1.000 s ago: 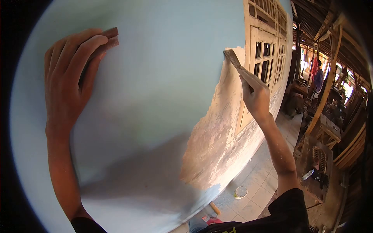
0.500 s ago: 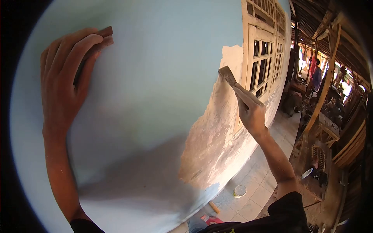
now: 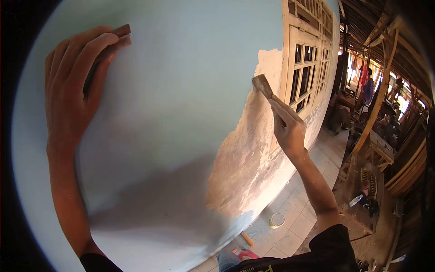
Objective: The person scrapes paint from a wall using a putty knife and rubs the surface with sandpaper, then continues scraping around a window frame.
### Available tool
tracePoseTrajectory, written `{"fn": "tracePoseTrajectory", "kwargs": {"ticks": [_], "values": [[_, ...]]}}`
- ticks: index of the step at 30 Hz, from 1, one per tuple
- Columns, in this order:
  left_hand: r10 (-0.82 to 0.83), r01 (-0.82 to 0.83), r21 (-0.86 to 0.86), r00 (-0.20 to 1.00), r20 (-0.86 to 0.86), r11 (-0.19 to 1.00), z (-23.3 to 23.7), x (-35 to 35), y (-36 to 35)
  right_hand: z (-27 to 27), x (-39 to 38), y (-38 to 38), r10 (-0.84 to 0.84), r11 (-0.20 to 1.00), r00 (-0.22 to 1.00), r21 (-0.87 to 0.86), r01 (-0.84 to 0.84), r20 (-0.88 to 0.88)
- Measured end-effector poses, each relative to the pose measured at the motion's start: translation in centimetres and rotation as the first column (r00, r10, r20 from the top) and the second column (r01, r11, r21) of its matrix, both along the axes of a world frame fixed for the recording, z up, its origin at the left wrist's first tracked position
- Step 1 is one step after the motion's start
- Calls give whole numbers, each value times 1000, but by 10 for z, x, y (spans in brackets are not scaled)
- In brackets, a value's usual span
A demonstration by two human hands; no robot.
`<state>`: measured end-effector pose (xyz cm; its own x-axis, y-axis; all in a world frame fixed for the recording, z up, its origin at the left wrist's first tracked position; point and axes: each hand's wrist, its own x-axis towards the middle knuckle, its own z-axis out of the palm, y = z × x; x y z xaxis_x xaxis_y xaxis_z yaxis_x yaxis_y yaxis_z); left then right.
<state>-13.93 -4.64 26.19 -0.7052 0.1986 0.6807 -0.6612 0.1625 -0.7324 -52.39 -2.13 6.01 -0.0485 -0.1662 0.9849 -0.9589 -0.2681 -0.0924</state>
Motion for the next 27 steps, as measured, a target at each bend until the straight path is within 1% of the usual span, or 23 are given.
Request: {"fn": "tracePoseTrajectory", "kwargs": {"ticks": [2, 3, 5, 9, 10, 14, 17, 19, 23, 25, 27], "values": [[-29, 29, -13, 1000, 2, 999, -1, -2, 0, -3, 2, 4, -3, 1000, 1000, 9, 3, -20], [-55, 55, -31, 998, 9, 998, 0, -2, 0, -14, 4, 5, -4, 1000, 1000, 9, 4, -12], [-46, 47, -41, 999, 14, 998, 1, -2, 0, -38, 5, 0, -2, 1000, 1000, 12, 2, -31], [-23, 25, -60, 999, 27, 998, 1, 0, -1, -22, 13, 1, -12, 1000, 999, 20, 11, 48], [-27, 29, -57, 999, 27, 998, 1, 1, -1, -24, 8, -1, -8, 1000, 1000, -4, 8, 16], [-28, 30, -47, 999, 29, 998, 2, 0, -3, -31, 12, 4, -21, 1000, 1000, -6, 21, -17], [-26, 28, -61, 999, 28, 998, 3, 2, -2, -35, 13, 0, -9, 1000, 1000, -6, 9, 11], [-24, 26, -58, 999, 28, 998, 1, 2, -2, -28, 12, -1, -21, 1000, 1000, 10, 21, 4], [-43, 44, -37, 999, 21, 998, 1, -1, -2, -30, 13, 2, 6, 1000, 1000, -22, -6, 30], [-54, 55, -43, 998, 22, 998, 2, 0, -2, -42, 16, 4, 5, 1000, 1000, 16, -5, 9], [-26, 27, -54, 999, 21, 998, 2, 1, -3, -39, 18, 0, 11, 1000, 1000, 24, -12, 25]]}}
